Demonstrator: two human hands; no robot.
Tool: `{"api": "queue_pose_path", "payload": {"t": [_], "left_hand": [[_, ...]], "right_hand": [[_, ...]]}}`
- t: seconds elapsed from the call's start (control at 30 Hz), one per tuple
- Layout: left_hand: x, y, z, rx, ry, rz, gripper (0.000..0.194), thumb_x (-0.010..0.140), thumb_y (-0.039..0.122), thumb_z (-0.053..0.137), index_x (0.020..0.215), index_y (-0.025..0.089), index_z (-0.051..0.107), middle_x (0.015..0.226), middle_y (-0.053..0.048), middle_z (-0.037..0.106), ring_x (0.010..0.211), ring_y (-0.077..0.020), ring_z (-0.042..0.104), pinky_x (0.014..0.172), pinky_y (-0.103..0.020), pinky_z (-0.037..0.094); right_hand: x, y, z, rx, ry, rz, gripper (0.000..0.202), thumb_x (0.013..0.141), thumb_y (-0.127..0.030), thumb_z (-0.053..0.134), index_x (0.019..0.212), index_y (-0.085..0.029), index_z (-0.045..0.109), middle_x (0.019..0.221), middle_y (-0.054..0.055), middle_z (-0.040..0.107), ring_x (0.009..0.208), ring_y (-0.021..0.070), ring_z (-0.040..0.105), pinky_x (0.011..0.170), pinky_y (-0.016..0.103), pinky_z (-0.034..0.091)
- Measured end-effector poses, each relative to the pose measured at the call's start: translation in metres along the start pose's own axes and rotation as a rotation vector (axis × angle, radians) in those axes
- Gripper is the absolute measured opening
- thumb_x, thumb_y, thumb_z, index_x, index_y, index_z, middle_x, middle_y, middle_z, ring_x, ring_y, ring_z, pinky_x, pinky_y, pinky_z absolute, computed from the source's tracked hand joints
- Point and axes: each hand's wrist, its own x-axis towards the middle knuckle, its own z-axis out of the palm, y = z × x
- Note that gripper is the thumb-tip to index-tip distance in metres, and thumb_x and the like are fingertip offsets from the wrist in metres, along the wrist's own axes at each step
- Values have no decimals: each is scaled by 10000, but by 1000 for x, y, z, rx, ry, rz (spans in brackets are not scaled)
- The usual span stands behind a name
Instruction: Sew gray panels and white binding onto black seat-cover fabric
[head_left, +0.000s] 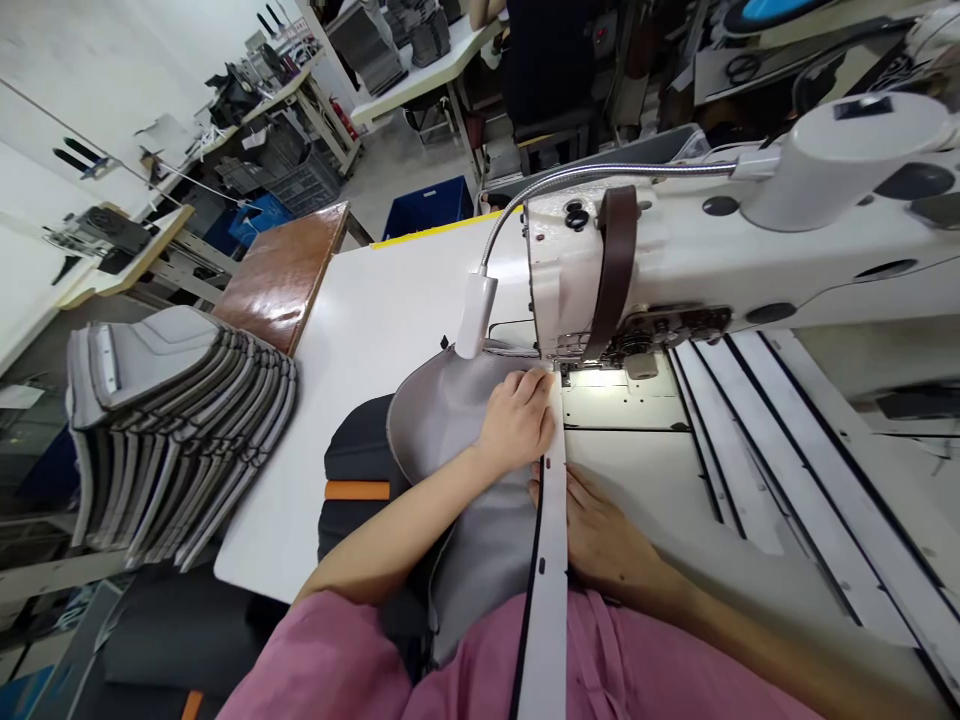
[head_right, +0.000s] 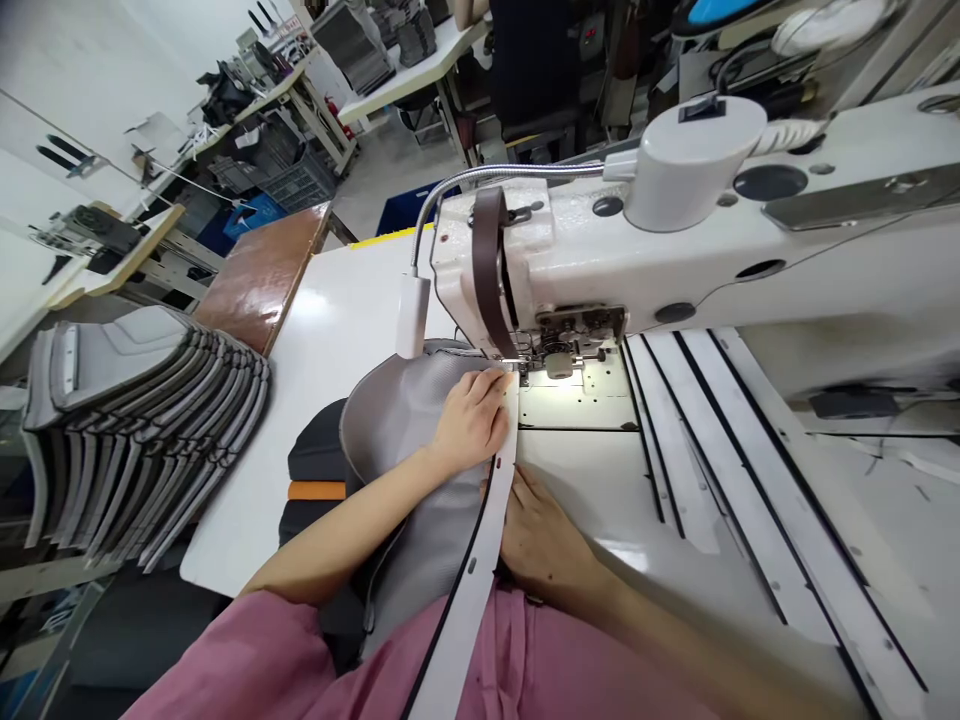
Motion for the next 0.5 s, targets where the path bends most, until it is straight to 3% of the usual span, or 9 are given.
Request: {"api": "queue_pose_path", "payload": {"t": [0.5], "left_hand": [[7, 11, 6, -45, 51, -25, 420, 831, 223, 456, 1230, 102, 507, 1282, -126, 512, 1059, -273, 455, 891, -427, 428]], "right_hand": [[-10, 5, -8, -7, 41, 51, 424, 834, -70, 375, 1212, -76, 568, 1179, 182, 609, 1183, 288, 512, 988, 459, 483]]}}
